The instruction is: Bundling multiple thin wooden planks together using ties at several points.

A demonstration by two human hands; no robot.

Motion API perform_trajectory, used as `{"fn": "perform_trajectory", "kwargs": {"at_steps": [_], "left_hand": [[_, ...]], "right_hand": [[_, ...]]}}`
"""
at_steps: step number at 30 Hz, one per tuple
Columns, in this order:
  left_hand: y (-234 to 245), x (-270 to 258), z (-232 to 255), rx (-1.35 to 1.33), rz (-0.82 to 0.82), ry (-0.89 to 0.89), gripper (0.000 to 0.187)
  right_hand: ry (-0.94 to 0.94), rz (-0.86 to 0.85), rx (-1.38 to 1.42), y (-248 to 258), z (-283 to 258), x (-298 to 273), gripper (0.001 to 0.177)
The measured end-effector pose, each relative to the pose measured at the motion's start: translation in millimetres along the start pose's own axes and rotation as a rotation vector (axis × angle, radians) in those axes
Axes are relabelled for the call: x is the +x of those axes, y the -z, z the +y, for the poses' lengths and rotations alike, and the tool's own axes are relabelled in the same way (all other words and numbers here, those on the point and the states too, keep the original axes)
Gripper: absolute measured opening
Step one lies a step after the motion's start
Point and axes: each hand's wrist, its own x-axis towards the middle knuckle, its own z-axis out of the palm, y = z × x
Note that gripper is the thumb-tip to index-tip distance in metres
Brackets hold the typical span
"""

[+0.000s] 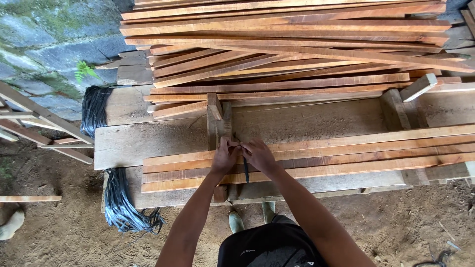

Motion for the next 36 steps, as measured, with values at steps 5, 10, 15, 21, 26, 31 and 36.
{"fn": "perform_trajectory", "kwargs": {"at_steps": [5,10,15,21,26,31,36], "left_hand": [[-16.9,9.0,-22.8,0.052,0.063,-0.039,0.04],[-18.5,9.6,-24.6,0.075,0.116,-0.103,0.04],[-14.5,7.0,-15.4,0.034,0.107,-0.105,0.037],[-14.3,5.8,-24.2,-0.014,0.056,-0.112,0.034],[-5.6,-2.0,-10.4,-0.032,0.064,-0.184,0.03],[7.6,-4.0,1.5,-0.043,0.108,-0.42,0.02],[16.0,-10.2,8.5,-0.001,0.177,-0.568,0.011]], "right_hand": [[-0.033,0.016,-0.015,-1.1,1.2,1.5,0.01],[-0.059,0.024,-0.013,1.9,-2.9,7.5,0.009],[-0.104,0.002,0.029,19.1,-12.9,17.7,0.008],[-0.389,-0.264,0.244,11.4,5.3,29.9,0.025],[-0.517,-0.512,0.379,-16.8,60.8,35.3,0.038],[-0.609,-0.605,0.436,-5.2,56.8,46.1,0.031],[-0.656,-0.627,0.447,-6.1,54.6,47.2,0.025]]}}
